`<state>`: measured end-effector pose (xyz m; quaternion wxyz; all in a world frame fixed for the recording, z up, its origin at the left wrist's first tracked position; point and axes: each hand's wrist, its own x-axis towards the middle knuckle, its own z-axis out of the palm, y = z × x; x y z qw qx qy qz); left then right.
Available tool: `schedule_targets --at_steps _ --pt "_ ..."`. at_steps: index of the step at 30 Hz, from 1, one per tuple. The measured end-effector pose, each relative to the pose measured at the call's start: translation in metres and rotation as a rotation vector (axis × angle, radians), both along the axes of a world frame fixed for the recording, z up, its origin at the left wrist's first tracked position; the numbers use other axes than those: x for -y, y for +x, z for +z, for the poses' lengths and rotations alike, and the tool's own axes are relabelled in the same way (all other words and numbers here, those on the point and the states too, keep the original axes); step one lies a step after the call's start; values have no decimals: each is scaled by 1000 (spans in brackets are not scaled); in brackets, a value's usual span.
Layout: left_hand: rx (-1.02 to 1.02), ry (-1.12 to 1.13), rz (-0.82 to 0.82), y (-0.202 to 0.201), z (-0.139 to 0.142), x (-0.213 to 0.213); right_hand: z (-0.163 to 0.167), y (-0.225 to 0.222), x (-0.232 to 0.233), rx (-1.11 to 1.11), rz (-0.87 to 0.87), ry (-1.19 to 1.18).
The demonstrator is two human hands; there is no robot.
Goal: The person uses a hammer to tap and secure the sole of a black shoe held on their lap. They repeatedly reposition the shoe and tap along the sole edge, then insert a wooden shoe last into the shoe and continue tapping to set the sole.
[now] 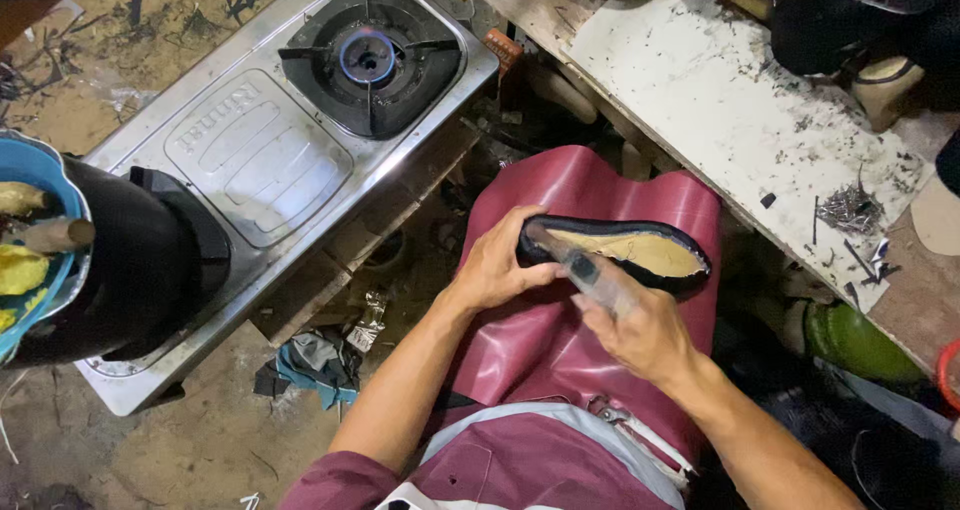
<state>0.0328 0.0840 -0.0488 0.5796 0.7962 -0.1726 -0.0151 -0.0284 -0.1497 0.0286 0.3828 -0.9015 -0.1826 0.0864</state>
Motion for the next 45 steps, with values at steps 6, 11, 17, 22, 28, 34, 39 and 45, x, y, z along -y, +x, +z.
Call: schedule_targets --at_steps 6,11,17,22,28,34,39,45 --pt "33 51 38 4 0 4 -16 0 10 636 105 370" --pt "29 58 40 4 4 5 -8 -2 11 307 33 37" --pt "60 71 38 4 13 1 -7 0 11 450 99 -24" --pt "42 146 36 5 15 -2 -22 1 15 201 -144 19" --pt "109 148 24 3 12 -4 -23 -13 26 324 -67 117" --pt "102 155 15 2 19 -2 -25 -27 37 111 -138 229" --pt "-61 315 -68 14 48 -11 -18 -24 51 -66 -297 77" --pt "500 794 -108 28 73 37 25 -42 66 165 -312 694"
